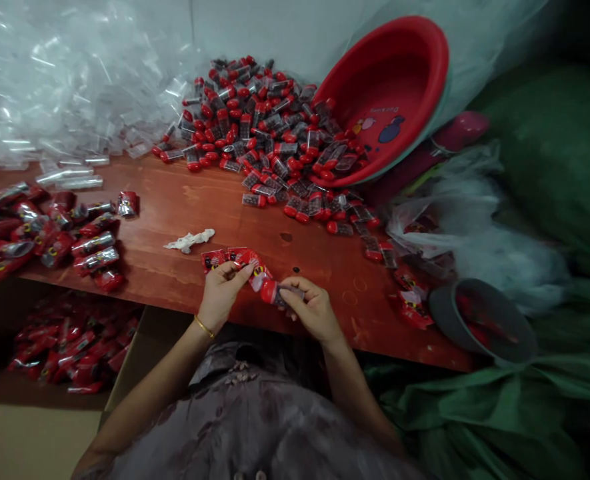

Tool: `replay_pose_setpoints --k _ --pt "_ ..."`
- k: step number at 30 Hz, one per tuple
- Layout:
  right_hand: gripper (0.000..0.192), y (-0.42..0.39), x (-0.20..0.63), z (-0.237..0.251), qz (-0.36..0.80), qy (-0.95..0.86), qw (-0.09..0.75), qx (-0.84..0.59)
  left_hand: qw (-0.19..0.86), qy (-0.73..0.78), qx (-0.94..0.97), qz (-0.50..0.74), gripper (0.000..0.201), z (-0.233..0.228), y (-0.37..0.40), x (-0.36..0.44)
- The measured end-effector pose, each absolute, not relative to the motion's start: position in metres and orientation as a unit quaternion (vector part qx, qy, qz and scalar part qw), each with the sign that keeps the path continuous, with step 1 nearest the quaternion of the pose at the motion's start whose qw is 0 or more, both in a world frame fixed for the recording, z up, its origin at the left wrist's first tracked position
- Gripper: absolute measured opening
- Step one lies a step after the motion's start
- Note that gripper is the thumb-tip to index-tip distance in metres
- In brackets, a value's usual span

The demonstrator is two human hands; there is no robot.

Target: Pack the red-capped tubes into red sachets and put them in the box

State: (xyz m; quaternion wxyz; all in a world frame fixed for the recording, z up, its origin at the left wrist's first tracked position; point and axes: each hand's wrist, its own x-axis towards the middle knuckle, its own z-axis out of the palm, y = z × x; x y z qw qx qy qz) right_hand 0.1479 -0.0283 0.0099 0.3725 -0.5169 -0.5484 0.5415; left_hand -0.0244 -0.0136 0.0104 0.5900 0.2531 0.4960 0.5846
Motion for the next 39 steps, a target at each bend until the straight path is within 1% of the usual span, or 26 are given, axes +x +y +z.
replay_pose_setpoints --k 5,8,11,17,20,25,29,33,39 --pt "0.03 -0.034 0.148 0.008 0.558 -0.539 0.367 -0.513 0.602 0.488 0.238 0.585 0.039 0.012 -0.012 -0.026" --pt "0.03 -0.037 0.149 0.011 0.562 -0.54 0.369 -0.506 0.598 0.492 0.276 0.569 0.036 0.011 -0.013 -0.027" --pt "0.028 -0.04 0.148 0.017 0.551 -0.553 0.376 -0.5 0.564 0.512 0.314 0.567 0.031 0.009 -0.013 -0.029" --pt "0.018 -0.04 0.146 0.02 0.453 -0.622 0.365 -0.525 0.524 0.531 0.393 0.538 0.023 0.007 -0.013 -0.033" --pt "0.017 -0.039 0.146 0.013 0.423 -0.641 0.352 -0.535 0.52 0.531 0.417 0.524 0.023 0.007 -0.012 -0.035" --pt "0.018 -0.038 0.146 0.006 0.405 -0.642 0.355 -0.545 0.539 0.517 0.445 0.495 0.025 0.008 -0.012 -0.038" --pt "0.02 -0.038 0.147 0.003 0.407 -0.631 0.364 -0.55 0.555 0.504 0.43 0.503 0.026 0.008 -0.009 -0.038" --pt "0.021 -0.038 0.146 0.001 0.418 -0.622 0.368 -0.55 0.579 0.502 0.397 0.505 0.029 0.008 -0.006 -0.037" --pt "0.02 -0.035 0.144 0.006 0.459 -0.594 0.379 -0.541 0.644 0.467 0.354 0.492 0.032 0.012 -0.01 -0.03"
